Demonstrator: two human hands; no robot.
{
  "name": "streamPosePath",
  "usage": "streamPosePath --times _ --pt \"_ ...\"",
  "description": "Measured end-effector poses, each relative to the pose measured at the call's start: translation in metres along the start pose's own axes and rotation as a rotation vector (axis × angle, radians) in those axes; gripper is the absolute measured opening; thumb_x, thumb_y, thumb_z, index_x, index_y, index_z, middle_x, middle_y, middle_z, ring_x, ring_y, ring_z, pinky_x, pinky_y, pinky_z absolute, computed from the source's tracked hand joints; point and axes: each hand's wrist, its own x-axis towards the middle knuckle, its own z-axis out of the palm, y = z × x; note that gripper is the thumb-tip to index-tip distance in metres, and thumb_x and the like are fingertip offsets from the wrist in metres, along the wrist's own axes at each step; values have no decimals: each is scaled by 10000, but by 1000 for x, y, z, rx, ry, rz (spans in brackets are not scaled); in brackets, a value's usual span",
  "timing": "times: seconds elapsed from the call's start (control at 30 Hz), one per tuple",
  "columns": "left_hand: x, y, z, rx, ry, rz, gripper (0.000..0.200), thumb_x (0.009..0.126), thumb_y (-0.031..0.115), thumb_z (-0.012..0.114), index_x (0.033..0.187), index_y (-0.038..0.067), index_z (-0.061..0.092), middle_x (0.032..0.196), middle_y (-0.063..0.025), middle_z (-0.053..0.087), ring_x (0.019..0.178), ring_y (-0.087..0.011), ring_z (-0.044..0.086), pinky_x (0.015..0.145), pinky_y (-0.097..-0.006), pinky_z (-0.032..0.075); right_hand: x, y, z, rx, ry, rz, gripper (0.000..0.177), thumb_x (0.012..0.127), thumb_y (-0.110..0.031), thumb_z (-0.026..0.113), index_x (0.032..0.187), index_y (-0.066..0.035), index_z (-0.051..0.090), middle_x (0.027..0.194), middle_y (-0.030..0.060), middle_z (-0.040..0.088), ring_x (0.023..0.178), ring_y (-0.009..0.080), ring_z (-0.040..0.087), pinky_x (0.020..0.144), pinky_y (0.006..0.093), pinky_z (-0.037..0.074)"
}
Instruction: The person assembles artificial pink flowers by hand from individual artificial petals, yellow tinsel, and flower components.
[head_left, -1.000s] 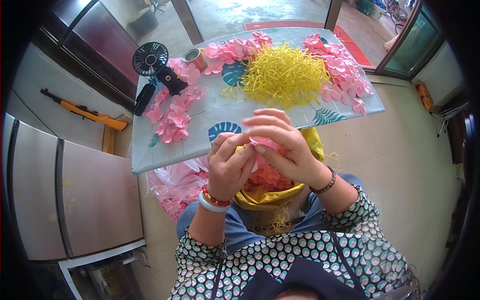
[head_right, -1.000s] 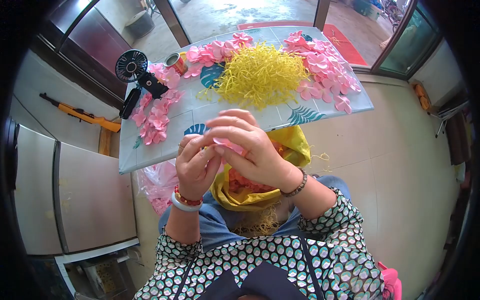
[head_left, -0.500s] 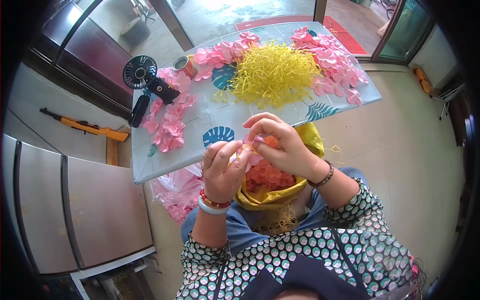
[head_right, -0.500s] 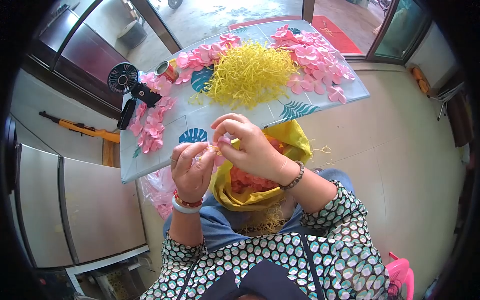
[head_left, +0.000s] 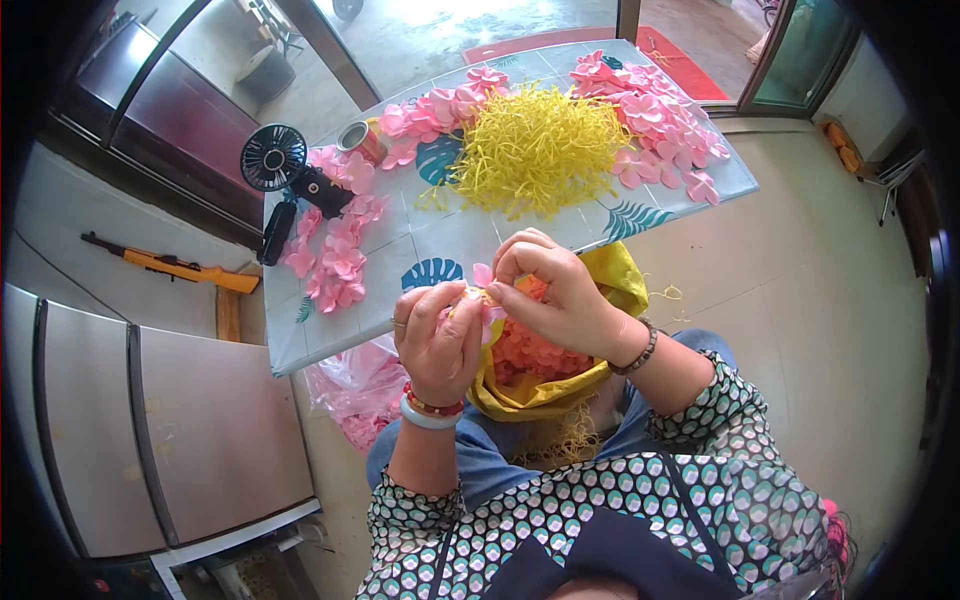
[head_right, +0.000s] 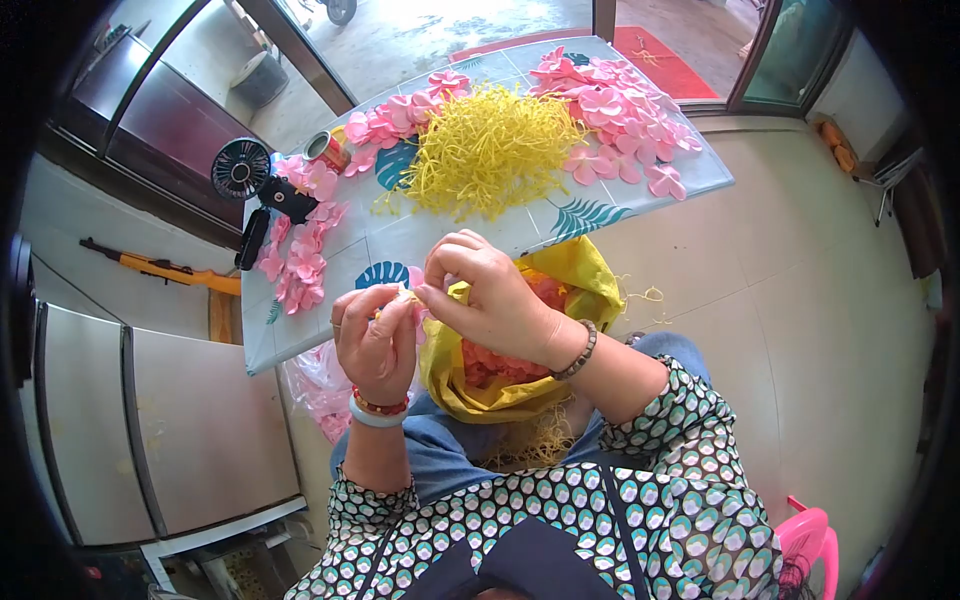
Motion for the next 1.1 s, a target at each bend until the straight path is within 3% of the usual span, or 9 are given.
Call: streamPosePath --times 0.1,0.2,0.37,0.6,0.7,0.87,1.1 --pt "-1 0 1 -19 8 -7 194 741 -10 725 912 53 659 958 -94 648 844 -259 589 735 -359 482 0 -8 3 140 44 75 71 808 -57 649 806 -33 582 830 86 575 814 262 547 757 355 448" --pt "-3 -2 4 -52 23 -23 189 741 6 726 914 51 664 971 -103 646 855 -261 590 743 -363 483 0 3 2 2 -23 -26 54 794 -49 652 829 -46 611 834 79 580 835 261 550 769 356 449" --pt "-2 0 8 -181 48 -94 165 783 -5 701 926 44 633 953 -111 653 830 -258 592 733 -349 480 -2 5 -1 -46 -59 -18 107 785 -40 680 888 -55 654 879 70 586 873 240 553 789 340 452" --pt "-10 -1 16 -486 77 -371 118 810 -41 647 903 9 595 945 -123 651 807 -214 585 702 -300 473 -6 6 1 158 -50 123 141 785 -22 705 921 -53 683 907 51 573 876 197 560 779 298 457" --pt "-11 1 17 -568 85 -442 114 818 -53 632 909 2 591 948 -118 646 800 -175 575 684 -267 468 -4 3 5 145 1 117 103 781 -76 709 882 -88 693 832 57 584 846 214 564 760 322 459" --pt "-12 7 16 -663 97 -638 140 846 -58 609 976 -8 601 946 -81 619 799 -103 549 675 -225 457 -4 3 7 55 31 42 106 785 -65 702 887 -92 694 840 51 592 841 217 568 767 327 460" --pt "-10 10 13 -848 86 -832 138 893 -57 554 1021 -31 599 957 -54 624 839 -76 580 732 -211 486 -2 4 10 -91 26 -93 170 749 -43 695 914 -83 693 907 55 648 855 242 582 778 348 477"
